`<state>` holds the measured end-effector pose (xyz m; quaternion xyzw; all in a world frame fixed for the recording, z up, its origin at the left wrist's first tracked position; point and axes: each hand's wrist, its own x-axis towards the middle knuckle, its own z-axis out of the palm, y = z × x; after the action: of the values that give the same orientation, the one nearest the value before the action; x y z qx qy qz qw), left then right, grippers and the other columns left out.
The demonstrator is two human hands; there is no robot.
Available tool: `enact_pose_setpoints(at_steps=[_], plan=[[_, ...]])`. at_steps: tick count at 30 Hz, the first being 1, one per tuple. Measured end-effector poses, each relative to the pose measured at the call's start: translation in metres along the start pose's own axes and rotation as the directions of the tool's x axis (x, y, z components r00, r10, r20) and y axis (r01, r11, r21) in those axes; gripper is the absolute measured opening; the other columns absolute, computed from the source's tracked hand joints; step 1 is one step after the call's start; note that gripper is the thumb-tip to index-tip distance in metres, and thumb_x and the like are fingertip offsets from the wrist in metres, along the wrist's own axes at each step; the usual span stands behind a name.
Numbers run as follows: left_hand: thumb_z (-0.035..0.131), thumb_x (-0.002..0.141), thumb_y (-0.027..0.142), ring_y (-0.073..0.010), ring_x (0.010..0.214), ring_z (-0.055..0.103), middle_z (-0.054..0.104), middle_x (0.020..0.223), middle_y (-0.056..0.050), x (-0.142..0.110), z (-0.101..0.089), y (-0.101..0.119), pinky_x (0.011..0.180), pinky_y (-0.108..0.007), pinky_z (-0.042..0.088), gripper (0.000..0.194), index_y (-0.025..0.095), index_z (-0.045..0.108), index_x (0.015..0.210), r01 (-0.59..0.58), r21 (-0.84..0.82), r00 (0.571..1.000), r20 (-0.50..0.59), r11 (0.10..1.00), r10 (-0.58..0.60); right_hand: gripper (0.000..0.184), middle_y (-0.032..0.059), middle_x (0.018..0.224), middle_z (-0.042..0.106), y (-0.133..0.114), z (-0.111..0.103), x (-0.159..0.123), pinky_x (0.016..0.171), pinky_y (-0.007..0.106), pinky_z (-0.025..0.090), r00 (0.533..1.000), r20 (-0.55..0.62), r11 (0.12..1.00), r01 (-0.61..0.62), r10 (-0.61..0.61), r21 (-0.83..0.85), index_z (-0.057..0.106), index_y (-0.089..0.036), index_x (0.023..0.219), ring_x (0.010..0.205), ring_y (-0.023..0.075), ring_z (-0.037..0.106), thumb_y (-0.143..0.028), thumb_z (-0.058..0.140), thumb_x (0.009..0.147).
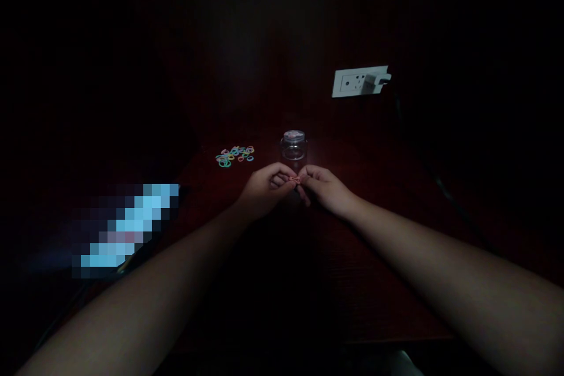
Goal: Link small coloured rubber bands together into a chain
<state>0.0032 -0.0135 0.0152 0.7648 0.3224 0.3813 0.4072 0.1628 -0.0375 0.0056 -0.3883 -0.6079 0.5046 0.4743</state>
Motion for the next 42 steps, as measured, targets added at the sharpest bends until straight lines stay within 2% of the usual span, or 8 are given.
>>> enact_pose_setpoints(at_steps=[7,10,15,23,30,42], plan=[[0.057,0.077,0.029,-0.0095,0.063,0.059,0.064,0.073,-0.002,-0.0005,0.0003,0.0018,0.056,-0.02,0.044,0.016,0.015,0.057,0.085,0.016,-0.03,1.0,0.023,0.999,-0.015,0.01,-0.0067,0.055,0.053,0.0,0.0013,-0.0005,0.038,0.019,0.033,1.0,-0.012,1.0,0.011,-0.011,0.013,0.041,-0.018,0.078,0.037,0.0067,0.045,-0.024,0.049,0.078],[0.057,0.076,0.028,-0.0094,0.063,0.058,0.064,0.073,-0.002,-0.0004,0.0007,0.001,0.056,-0.021,0.044,0.015,0.015,0.057,0.083,0.019,-0.036,1.0,0.004,0.999,-0.019,0.015,-0.0082,0.055,0.052,-0.0009,0.0032,-0.0022,0.036,0.018,0.032,0.999,-0.018,1.0,0.03,-0.03,0.008,0.039,-0.019,0.081,0.037,0.006,0.044,-0.023,0.053,0.076],[0.058,0.075,0.028,-0.0089,0.062,0.055,0.061,0.072,-0.001,-0.0003,0.0003,-0.0002,0.056,-0.021,0.043,0.013,0.015,0.058,0.08,0.017,-0.037,0.999,-0.034,0.999,-0.018,0.019,-0.0096,0.05,0.046,-0.0019,0.0047,-0.004,0.037,0.016,0.032,0.998,-0.016,0.998,0.055,-0.055,-0.033,0.04,-0.019,0.077,0.038,0.0045,0.042,-0.02,0.059,0.072],[0.058,0.076,0.029,-0.0095,0.063,0.056,0.061,0.072,-0.001,-0.0018,0.0,0.0027,0.057,-0.021,0.043,0.015,0.015,0.057,0.082,0.013,-0.053,1.0,0.006,0.999,-0.012,0.016,-0.0058,0.058,0.051,-0.0016,0.0034,-0.0033,0.037,0.016,0.033,0.998,-0.037,0.997,0.044,-0.047,-0.071,0.045,-0.017,0.078,0.04,0.004,0.044,-0.026,0.057,0.074],[0.057,0.076,0.029,-0.0095,0.064,0.056,0.06,0.074,-0.001,-0.0029,-0.001,0.0022,0.057,-0.021,0.044,0.015,0.015,0.056,0.084,0.017,-0.075,1.0,0.007,0.997,-0.017,0.021,-0.0048,0.056,0.052,-0.0022,0.0044,-0.0033,0.037,0.016,0.033,0.995,-0.068,0.992,0.063,-0.071,-0.113,0.046,-0.016,0.074,0.041,0.0044,0.044,-0.03,0.062,0.071],[0.056,0.077,0.03,-0.01,0.062,0.055,0.061,0.07,-0.001,-0.0026,-0.0028,0.0027,0.054,-0.021,0.041,0.016,0.015,0.057,0.081,0.003,-0.014,0.999,-0.049,1.0,-0.004,0.016,-0.0036,0.055,0.055,-0.0027,0.0043,-0.0039,0.038,0.016,0.033,0.996,-0.065,0.987,0.044,-0.054,-0.152,0.045,-0.016,0.072,0.041,0.0049,0.045,-0.026,0.058,0.074]])
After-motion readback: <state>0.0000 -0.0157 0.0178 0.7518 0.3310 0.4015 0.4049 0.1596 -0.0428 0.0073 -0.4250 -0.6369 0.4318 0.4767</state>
